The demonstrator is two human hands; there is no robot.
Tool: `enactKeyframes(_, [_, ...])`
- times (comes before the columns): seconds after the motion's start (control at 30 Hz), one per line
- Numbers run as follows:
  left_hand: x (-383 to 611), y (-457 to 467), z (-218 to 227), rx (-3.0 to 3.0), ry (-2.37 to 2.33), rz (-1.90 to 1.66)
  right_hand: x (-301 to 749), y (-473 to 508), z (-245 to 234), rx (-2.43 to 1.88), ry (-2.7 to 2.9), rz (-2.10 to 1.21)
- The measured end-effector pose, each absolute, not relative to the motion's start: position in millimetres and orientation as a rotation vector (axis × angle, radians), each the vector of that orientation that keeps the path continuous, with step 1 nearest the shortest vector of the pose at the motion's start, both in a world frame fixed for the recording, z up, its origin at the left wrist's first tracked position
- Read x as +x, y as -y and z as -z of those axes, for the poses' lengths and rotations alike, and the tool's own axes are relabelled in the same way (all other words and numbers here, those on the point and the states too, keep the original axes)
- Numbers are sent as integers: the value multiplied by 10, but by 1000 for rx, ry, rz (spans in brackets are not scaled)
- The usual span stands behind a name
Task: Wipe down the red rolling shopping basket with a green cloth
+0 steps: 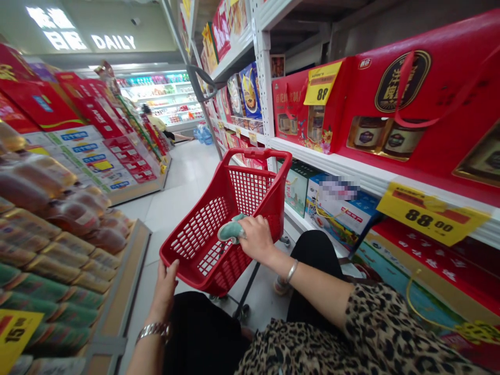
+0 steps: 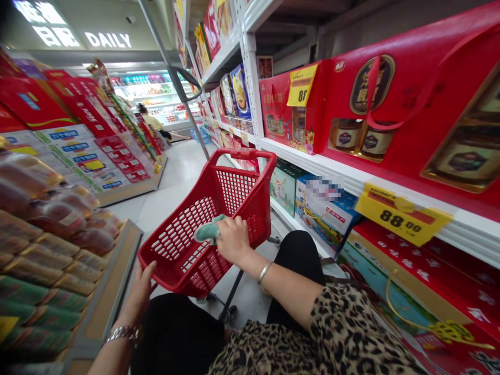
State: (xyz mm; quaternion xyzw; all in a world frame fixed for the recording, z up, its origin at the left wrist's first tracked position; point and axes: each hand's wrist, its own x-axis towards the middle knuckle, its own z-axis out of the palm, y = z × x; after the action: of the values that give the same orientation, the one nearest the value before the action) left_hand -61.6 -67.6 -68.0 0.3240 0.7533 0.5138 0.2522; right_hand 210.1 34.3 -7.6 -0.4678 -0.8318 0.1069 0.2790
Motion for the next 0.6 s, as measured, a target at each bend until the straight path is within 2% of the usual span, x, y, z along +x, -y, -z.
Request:
enactKeyframes(0.3, [-630, 743, 543, 700, -1941, -1409, 1883, 11, 146, -1032, 2335, -304])
enactKeyframes(0.6, [-795, 750, 607, 662, -1942, -1421, 2314, -577, -41, -1192, 2302, -125])
